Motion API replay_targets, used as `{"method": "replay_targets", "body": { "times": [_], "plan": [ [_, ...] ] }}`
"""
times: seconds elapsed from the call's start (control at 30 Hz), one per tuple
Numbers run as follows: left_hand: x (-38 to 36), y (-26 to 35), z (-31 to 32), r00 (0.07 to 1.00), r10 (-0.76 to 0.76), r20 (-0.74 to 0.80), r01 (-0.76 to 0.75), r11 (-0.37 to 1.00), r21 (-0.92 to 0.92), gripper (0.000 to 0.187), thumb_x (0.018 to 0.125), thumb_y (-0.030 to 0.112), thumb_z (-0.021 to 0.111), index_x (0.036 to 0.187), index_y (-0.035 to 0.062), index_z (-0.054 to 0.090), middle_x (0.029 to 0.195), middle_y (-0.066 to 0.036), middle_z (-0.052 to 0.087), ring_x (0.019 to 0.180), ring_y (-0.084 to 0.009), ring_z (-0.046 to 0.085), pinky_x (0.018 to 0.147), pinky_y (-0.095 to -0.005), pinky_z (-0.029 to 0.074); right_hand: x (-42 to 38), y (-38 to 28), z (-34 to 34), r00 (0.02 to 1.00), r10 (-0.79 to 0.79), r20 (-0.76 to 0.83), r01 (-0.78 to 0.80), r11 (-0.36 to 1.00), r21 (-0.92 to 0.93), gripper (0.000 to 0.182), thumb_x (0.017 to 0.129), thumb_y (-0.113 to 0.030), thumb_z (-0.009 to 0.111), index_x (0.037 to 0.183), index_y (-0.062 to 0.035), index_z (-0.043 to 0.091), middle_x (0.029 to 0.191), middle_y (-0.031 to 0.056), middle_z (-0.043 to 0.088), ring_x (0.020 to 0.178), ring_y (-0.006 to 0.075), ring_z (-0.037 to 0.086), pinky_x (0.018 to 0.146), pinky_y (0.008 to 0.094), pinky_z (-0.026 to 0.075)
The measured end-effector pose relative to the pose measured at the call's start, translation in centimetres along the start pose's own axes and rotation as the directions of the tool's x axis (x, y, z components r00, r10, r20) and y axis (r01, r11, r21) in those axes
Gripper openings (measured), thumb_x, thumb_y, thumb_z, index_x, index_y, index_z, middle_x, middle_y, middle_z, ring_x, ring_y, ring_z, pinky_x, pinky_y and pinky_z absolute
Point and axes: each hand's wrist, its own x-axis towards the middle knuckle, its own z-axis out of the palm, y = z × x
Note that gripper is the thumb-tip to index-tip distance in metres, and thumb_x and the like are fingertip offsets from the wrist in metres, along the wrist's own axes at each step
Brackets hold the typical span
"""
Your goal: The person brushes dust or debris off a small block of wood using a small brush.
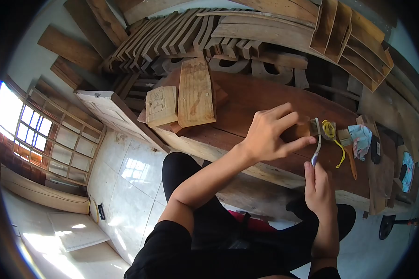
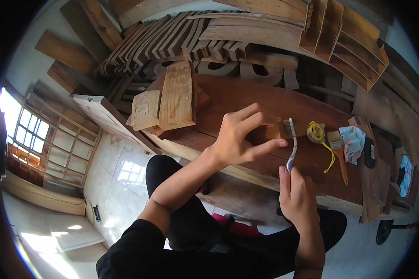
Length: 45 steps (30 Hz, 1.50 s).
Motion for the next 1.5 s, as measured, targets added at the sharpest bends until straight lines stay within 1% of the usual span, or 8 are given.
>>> {"method": "replay_targets", "body": {
  "times": [0.23,0.37,0.47,0.77,0.97,1.1,1.4,1.5],
  "plan": [
    [0.4,-0.1,-0.1,0.999,-0.048,-0.011,0.049,0.997,0.059,0.042,0.079,0.032,0.094,0.105,0.0034,0.076,0.087,-0.008,0.071,0.073,-0.0252,0.073,0.061,-0.0336,0.056,1.1,6.4,2.1,0.984,-0.045,-0.174,0.003,0.972,-0.235,0.037,0.111,-0.031,0.051,0.095,0.0004,0.062,0.077,0.0305,0.064,0.076,0.054,0.063,0.069,0.0595,0.049],
    [0.0,0.0,-0.3,0.996,-0.084,-0.026,0.085,0.996,0.028,0.041,0.08,0.029,0.093,0.104,0.0016,0.076,0.088,-0.01,0.072,0.075,-0.0253,0.074,0.064,-0.0334,0.056,0.6,0.7,-0.4,0.988,0.063,0.138,-0.073,0.995,0.07,0.036,0.112,-0.03,0.051,0.1,0.0022,0.06,0.083,0.0307,0.064,0.082,0.053,0.063,0.07,0.0563,0.046],
    [0.2,-0.8,-0.3,0.993,-0.105,-0.062,0.105,0.994,-0.013,0.04,0.08,0.028,0.093,0.103,0.0003,0.075,0.089,-0.012,0.072,0.076,-0.0254,0.074,0.067,-0.0332,0.057,2.8,6.6,1.5,0.976,0.216,0.031,-0.213,0.973,-0.088,0.031,0.111,-0.028,0.056,0.102,0.0014,0.061,0.083,0.03,0.063,0.083,0.0533,0.061,0.072,0.0548,0.047],
    [-0.1,-0.6,-0.4,0.99,-0.127,-0.055,0.128,0.992,-0.001,0.041,0.081,0.028,0.093,0.103,-0.0003,0.073,0.093,-0.012,0.073,0.079,-0.0268,0.074,0.069,-0.0337,0.057,2.2,6.8,3.0,0.992,-0.028,-0.123,0.005,0.984,-0.178,0.031,0.11,-0.027,0.054,0.095,-0.0018,0.063,0.074,0.0286,0.065,0.075,0.0519,0.065,0.067,0.0573,0.049],
    [0.0,-0.2,-0.4,0.992,-0.115,-0.044,0.115,0.993,0.003,0.041,0.081,0.029,0.093,0.104,0.0004,0.074,0.09,-0.011,0.071,0.078,-0.0265,0.074,0.068,-0.0344,0.057,0.7,0.1,0.4,0.998,0.037,0.056,-0.04,0.998,0.047,0.035,0.11,-0.029,0.054,0.089,-0.0018,0.059,0.077,0.0278,0.066,0.076,0.053,0.065,0.067,0.06,0.047],
    [0.3,-0.5,-0.1,0.993,-0.104,-0.048,0.103,0.995,-0.016,0.041,0.081,0.028,0.093,0.104,0.0004,0.074,0.09,-0.012,0.071,0.077,-0.0268,0.073,0.067,-0.035,0.057,3.1,5.8,1.7,0.98,0.189,-0.055,-0.195,0.973,-0.127,0.034,0.109,-0.03,0.054,0.098,0.0006,0.063,0.09,0.0307,0.067,0.092,0.0527,0.064,0.08,0.0595,0.048],
    [0.3,-0.3,0.0,0.98,-0.186,-0.067,0.184,0.982,-0.037,0.042,0.082,0.025,0.094,0.104,-0.0021,0.071,0.094,-0.013,0.07,0.081,-0.0232,0.071,0.071,-0.0313,0.055,3.5,5.2,2.4,0.987,0.023,-0.161,-0.05,0.985,-0.165,0.024,0.105,-0.022,0.058,0.096,-0.0012,0.065,0.077,0.0282,0.068,0.075,0.0538,0.065,0.07,0.0592,0.051],
    [0.6,-0.8,-0.2,0.981,-0.193,-0.033,0.19,0.98,-0.064,0.039,0.084,0.02,0.093,0.103,-0.0029,0.068,0.096,-0.013,0.069,0.086,-0.0178,0.069,0.075,-0.0292,0.054,2.1,3.4,0.7,0.995,0.101,0.004,-0.1,0.991,-0.092,0.028,0.107,-0.024,0.058,0.094,0.0004,0.061,0.082,0.0285,0.066,0.082,0.052,0.066,0.069,0.058,0.047]
  ]
}}
